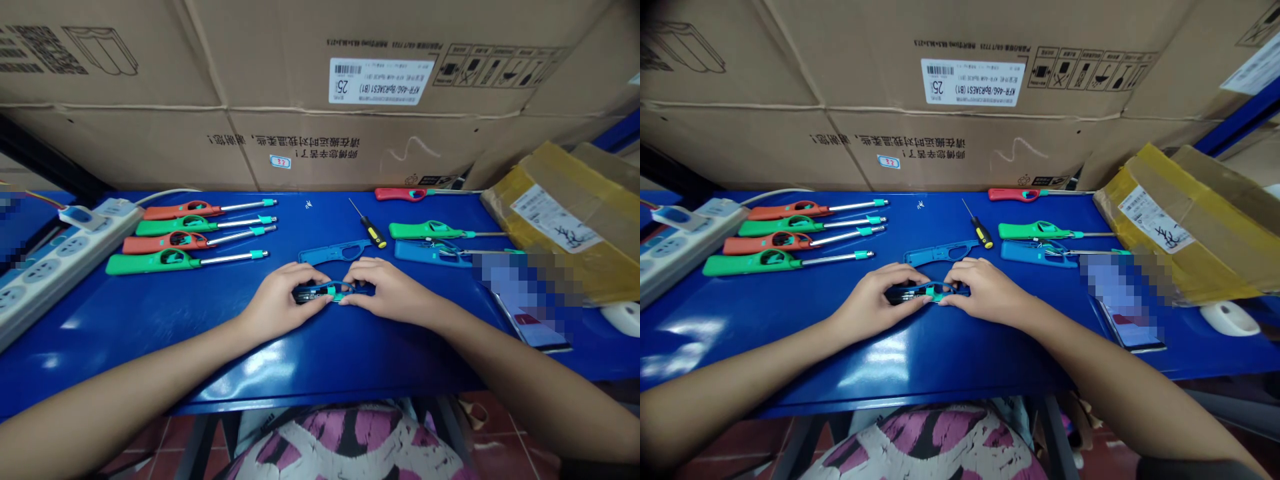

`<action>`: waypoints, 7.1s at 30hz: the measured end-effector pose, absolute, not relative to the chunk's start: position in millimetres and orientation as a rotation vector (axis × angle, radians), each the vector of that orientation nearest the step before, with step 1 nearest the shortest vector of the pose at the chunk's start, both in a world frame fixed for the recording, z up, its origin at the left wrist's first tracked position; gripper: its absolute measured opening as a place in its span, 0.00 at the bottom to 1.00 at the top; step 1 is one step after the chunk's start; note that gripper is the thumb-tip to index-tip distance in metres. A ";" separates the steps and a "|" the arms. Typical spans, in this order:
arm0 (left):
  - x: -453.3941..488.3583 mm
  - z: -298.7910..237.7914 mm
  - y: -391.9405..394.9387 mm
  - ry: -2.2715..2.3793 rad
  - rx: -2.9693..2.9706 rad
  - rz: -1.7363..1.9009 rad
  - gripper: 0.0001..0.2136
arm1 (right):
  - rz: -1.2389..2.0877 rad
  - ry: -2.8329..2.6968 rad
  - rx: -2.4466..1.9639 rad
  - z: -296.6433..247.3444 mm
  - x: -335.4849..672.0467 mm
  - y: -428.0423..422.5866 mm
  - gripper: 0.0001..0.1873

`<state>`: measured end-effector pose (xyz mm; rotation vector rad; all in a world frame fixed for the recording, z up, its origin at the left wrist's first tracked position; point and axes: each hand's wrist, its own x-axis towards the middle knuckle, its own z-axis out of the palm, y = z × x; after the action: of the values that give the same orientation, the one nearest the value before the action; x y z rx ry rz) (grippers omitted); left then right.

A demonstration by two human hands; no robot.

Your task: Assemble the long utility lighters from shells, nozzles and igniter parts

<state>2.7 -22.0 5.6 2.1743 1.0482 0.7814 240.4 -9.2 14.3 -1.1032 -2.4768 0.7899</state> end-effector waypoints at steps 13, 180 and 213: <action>-2.5 8.9 -14.7 0.969 1.987 0.724 0.15 | 0.764 -2.542 -1.108 18.2 241.3 -12.3 0.07; -4.7 -1.9 -11.8 0.929 2.454 0.720 0.13 | 0.216 -2.586 -0.962 11.3 236.6 -13.4 0.13; -0.1 -0.3 -10.6 0.945 2.303 0.791 0.11 | 0.716 -2.344 -1.077 9.8 232.2 -12.0 0.05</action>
<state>-0.1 -10.6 -0.3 2.3033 0.9446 0.7913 232.2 -12.0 9.8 -1.0772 -2.3437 0.7161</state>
